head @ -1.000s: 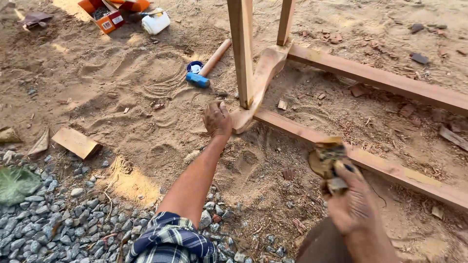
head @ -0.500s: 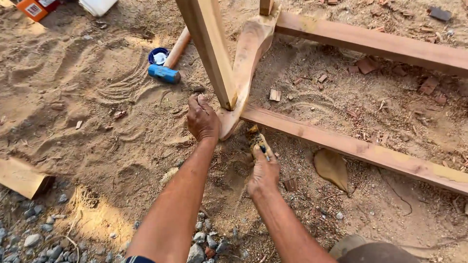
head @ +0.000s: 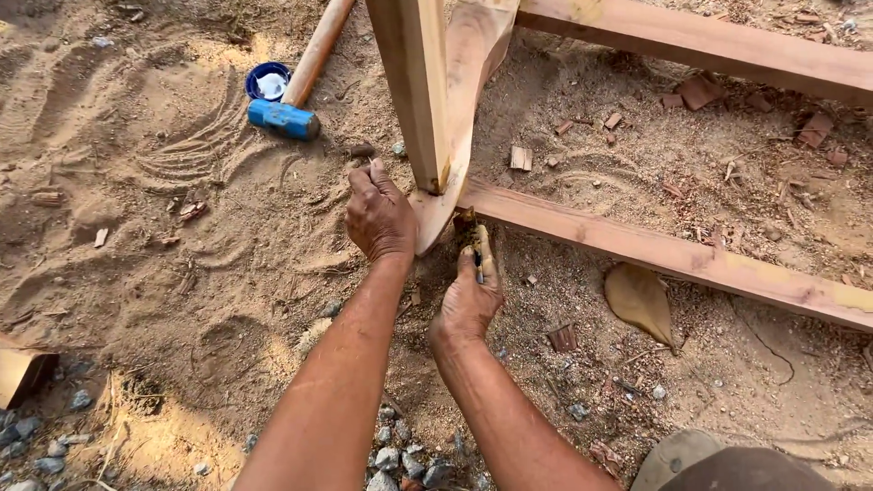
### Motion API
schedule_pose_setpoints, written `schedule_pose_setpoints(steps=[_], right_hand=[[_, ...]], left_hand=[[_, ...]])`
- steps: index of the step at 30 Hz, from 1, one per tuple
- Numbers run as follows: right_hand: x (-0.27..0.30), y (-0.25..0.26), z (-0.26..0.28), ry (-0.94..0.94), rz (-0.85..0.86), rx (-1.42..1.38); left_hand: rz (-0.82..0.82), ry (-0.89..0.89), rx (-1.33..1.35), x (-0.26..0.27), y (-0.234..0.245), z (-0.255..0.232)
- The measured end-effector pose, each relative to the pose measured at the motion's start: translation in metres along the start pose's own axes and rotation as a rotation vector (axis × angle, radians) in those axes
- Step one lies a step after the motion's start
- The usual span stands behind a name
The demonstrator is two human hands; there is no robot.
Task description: Applying wood filler to the joints of a wooden frame and smoothing it with a sanding block.
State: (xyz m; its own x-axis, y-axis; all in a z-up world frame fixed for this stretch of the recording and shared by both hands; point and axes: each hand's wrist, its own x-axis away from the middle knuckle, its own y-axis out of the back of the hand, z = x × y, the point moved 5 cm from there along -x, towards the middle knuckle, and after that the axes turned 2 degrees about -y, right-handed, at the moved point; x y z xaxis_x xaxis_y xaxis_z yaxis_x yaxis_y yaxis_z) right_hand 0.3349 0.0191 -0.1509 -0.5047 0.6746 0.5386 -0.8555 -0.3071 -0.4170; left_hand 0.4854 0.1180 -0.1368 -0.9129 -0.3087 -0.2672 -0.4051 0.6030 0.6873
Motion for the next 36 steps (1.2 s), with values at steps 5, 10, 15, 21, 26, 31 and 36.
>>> schedule_pose_setpoints(steps=[5,10,15,21,26,31,36], right_hand=[[0.017,-0.014,0.011,-0.011,-0.036,0.092],[0.025,-0.032,0.003,-0.122,0.032,0.012],[0.015,-0.031,-0.009,-0.063,-0.013,0.345],[-0.003,-0.011,0.024,-0.065,0.119,0.78],[-0.026,0.005,0.032,-0.11,0.26,0.821],[-0.023,0.011,0.052,-0.112,0.342,0.95],[-0.047,0.031,0.044,-0.155,0.303,0.748]], left_hand=[[-0.028,-0.023,0.01,0.001,0.003,-0.003],[-0.067,-0.062,0.018,0.003,0.002,-0.001],[-0.081,-0.066,0.028,0.005,0.01,-0.008],[-0.067,-0.055,-0.022,0.004,0.005,-0.006],[-0.056,-0.033,-0.024,0.003,-0.006,0.005],[-0.067,-0.047,-0.066,0.002,-0.005,0.004],[-0.037,-0.05,-0.032,0.003,0.0,-0.003]])
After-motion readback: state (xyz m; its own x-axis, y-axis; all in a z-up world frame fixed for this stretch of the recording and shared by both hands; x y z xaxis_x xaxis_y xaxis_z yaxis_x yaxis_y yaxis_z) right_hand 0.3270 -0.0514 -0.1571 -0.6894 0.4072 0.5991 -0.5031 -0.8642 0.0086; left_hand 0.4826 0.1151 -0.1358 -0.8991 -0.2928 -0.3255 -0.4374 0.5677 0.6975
